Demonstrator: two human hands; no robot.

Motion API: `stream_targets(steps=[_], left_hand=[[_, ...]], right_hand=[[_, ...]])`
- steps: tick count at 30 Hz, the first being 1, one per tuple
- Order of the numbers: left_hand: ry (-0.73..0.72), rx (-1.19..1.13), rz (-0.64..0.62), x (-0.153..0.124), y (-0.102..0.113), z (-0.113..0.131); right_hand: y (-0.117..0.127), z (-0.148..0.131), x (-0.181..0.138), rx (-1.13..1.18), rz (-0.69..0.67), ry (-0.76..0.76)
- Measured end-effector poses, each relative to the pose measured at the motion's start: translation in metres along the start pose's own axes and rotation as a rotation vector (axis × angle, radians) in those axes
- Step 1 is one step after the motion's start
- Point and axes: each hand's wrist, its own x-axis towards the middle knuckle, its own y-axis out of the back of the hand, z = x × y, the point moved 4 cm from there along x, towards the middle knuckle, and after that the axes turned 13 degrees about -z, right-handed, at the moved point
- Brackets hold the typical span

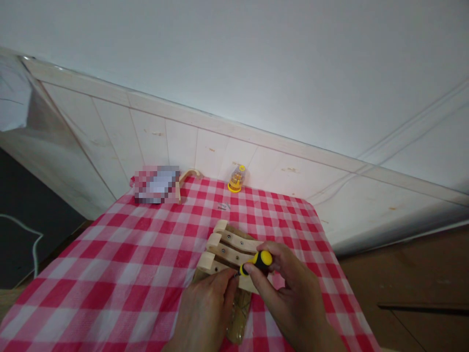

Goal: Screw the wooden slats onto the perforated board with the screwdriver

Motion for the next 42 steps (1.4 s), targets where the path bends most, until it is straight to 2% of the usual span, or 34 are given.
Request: stream_targets(steps=[9, 12, 17, 26, 42], left_hand=[[0.003, 0.008, -0.038, 0.002, -0.001, -0.001], [0.008, 0.011, -0.039, 0.002, -0.001, -0.001], [0.006, 0.007, -0.040, 0.002, -0.001, 0.000], [0.010, -0.017, -0.051, 0.001, -0.003, -0.002], [0.060, -0.020, -0.067, 0.002, -0.002, -0.003]], right_hand=[[-0.007, 0.002, -0.002, 0.105, 0.071, -0.013], [-0.008, 0.002, -0.002, 0.073, 0.112, 0.011], [-0.005, -0.004, -0.001, 0.001, 0.021, 0.107], [0.003, -0.011, -0.010, -0.038, -0.087, 0.115], [-0.003, -0.006, -0.009, -0.006, -0.055, 0.002]])
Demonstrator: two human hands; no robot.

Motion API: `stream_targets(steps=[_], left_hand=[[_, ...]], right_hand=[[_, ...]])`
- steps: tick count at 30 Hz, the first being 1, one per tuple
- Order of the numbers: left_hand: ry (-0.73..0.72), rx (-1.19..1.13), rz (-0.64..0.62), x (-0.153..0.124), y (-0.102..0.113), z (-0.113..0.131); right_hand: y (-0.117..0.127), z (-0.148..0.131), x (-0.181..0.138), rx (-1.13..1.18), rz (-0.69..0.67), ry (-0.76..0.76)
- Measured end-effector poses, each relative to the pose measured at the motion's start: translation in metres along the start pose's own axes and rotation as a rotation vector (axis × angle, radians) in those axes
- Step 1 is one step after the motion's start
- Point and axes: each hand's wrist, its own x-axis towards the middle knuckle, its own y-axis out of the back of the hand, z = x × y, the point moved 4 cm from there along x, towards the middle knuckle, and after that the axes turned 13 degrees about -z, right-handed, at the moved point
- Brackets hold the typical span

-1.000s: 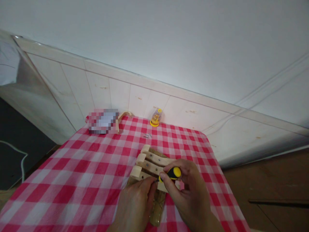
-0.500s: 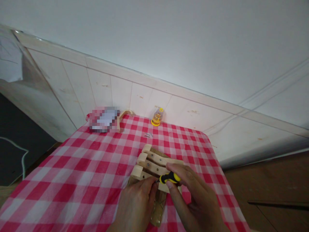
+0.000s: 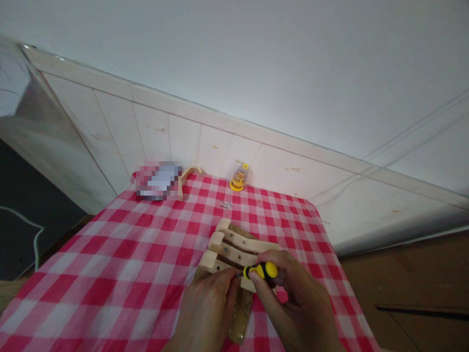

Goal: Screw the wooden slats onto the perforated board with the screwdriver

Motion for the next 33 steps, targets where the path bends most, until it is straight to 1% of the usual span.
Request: stream_targets(steps=[5, 9, 12, 16, 20, 23, 26, 31, 33], left_hand=[[-0.029, -0.017, 0.021, -0.001, 0.000, 0.001], [-0.049, -0.017, 0.039, -0.001, -0.002, -0.001], [-0.056, -0.017, 0.042, -0.001, -0.004, -0.003], [-0.057, -0.015, 0.059, -0.001, -0.004, -0.004], [-0.052, -0.011, 0.048, -0.001, -0.003, -0.003], [-0.049, -0.020, 0.050, -0.001, -0.001, -0.001], [-0.036, -0.031, 0.046, -0.001, 0.000, 0.001], [-0.029, -0.050, 0.040, 0.000, -0.001, 0.001], [-0.028, -0.038, 0.029, 0.000, -0.002, -0.001]], right_hand=[[0.002, 0.000, 0.002, 0.032, 0.013, -0.043], [0.002, 0.001, 0.003, 0.016, 0.066, -0.059], [0.002, 0.001, 0.005, 0.018, 0.102, -0.047], [0.001, 0.001, 0.010, 0.025, 0.111, -0.013], [0.000, 0.001, 0.013, 0.073, 0.099, 0.020], [0.000, 0.000, 0.013, 0.042, 0.052, 0.047], [0.002, -0.002, 0.013, 0.014, -0.070, 0.081], [0.011, -0.005, 0.009, -0.011, -0.209, 0.052], [0.011, -0.004, 0.007, -0.018, -0.239, 0.040]])
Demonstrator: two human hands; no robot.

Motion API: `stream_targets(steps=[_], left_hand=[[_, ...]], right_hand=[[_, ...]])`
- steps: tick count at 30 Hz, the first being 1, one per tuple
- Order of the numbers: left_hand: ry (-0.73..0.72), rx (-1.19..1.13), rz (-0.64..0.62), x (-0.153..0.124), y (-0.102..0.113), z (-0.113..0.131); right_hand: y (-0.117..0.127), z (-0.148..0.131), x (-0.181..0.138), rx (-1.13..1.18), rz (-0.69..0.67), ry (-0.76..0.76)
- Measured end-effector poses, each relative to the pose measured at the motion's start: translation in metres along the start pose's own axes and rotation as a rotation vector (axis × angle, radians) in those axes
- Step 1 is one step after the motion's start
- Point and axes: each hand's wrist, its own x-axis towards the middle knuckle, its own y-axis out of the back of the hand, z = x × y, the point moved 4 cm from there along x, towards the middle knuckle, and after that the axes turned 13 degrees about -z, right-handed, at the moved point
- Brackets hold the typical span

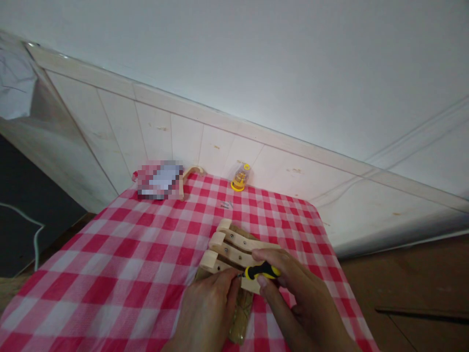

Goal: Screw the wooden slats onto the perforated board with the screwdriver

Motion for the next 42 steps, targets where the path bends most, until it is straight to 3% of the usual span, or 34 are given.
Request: stream_targets(steps=[9, 29, 34, 42], left_hand=[[0.015, -0.008, 0.003, -0.001, 0.001, 0.000], [-0.013, 0.050, -0.004, -0.001, 0.003, 0.002], [-0.025, 0.036, 0.005, -0.001, 0.004, 0.002], [-0.008, -0.021, -0.004, 0.000, 0.004, 0.002]], right_hand=[[-0.005, 0.005, -0.002, -0.075, 0.089, -0.057], [-0.007, 0.005, 0.003, -0.102, 0.248, -0.018], [-0.013, 0.002, 0.002, -0.088, 0.189, 0.054], [-0.009, -0.001, -0.006, -0.104, 0.107, 0.002]])
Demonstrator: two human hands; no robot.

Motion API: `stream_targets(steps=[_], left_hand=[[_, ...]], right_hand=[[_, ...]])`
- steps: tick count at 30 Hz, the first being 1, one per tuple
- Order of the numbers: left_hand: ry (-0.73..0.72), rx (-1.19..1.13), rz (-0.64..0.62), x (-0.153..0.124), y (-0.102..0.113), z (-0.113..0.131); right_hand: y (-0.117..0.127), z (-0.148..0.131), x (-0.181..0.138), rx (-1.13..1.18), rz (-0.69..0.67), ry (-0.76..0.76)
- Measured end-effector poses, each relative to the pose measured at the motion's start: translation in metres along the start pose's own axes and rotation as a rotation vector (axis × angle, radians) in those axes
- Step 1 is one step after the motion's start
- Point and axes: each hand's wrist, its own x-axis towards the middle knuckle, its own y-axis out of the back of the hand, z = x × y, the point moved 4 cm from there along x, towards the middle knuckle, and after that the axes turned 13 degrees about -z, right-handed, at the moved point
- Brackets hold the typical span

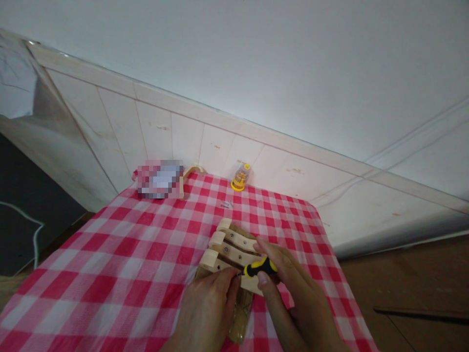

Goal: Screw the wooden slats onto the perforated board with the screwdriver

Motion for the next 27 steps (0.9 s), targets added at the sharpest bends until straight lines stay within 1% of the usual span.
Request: stream_targets(steps=[7, 16, 19, 23, 27], left_hand=[[0.023, 0.018, -0.020, 0.0013, -0.0007, -0.0015], [-0.002, 0.010, 0.021, 0.0002, 0.0003, 0.0011], [0.010, 0.027, 0.019, -0.0001, 0.0002, 0.0011], [0.025, 0.036, 0.004, -0.0011, -0.0009, 0.0002], [0.013, 0.025, 0.008, -0.0013, -0.0017, -0.0016]], right_hand=[[-0.0027, 0.0061, -0.0008, -0.013, 0.120, -0.087], [-0.0024, 0.0027, 0.0022, -0.086, 0.206, -0.056], [-0.0037, 0.0016, 0.0031, -0.091, 0.212, -0.032], [-0.0047, 0.0002, 0.0061, -0.065, 0.179, 0.029], [-0.0025, 0.0011, 0.0023, -0.038, 0.163, 0.048]])
